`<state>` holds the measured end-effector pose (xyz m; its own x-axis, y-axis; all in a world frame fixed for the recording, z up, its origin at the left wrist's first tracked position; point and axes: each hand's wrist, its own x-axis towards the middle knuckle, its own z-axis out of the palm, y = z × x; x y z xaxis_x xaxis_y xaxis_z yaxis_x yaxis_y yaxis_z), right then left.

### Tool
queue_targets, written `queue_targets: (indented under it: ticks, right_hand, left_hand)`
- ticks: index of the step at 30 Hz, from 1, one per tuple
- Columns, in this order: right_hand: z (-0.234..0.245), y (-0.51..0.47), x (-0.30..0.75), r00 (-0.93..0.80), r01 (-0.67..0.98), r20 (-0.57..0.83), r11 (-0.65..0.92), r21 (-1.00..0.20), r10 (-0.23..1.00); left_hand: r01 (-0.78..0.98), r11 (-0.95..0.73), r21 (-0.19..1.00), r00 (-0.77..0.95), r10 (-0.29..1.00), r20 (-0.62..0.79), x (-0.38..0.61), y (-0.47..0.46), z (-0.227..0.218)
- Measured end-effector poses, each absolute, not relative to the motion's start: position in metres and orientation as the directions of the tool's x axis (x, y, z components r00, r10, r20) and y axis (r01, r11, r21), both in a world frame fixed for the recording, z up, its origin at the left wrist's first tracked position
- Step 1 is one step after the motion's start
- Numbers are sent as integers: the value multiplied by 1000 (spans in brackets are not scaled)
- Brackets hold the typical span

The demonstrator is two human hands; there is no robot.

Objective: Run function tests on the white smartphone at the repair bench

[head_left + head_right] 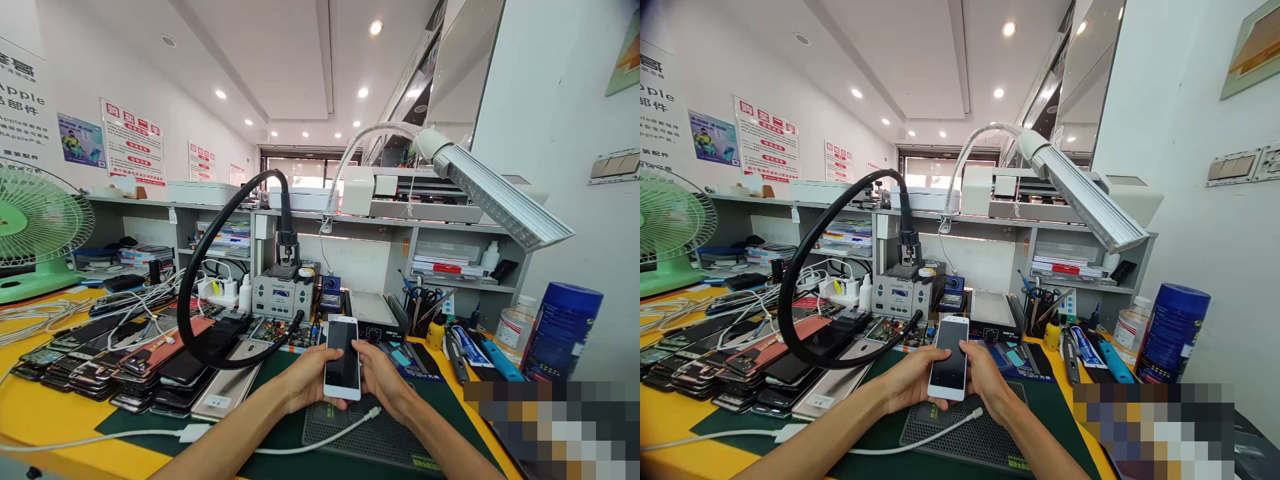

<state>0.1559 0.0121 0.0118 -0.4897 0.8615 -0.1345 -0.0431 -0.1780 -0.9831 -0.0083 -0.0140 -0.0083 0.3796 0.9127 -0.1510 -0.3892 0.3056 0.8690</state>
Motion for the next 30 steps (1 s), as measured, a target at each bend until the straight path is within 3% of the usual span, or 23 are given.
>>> queue_targets:
  ticks: [6,20,30]
  right_hand:
    - [18,8,155,-467,0,-171,-193,-981,868]
    - [6,17,155,-439,-11,-159,-183,-983,884]
    - [9,14,157,-455,150,-102,-36,-988,885]
  left_hand:
    - [-475,385,791,499,859,-118,-12,-11,-6]
    - [-472,392,790,552,830,-82,-13,-14,-2]
    - [-449,375,811,515,851,-108,-13,-16,0]
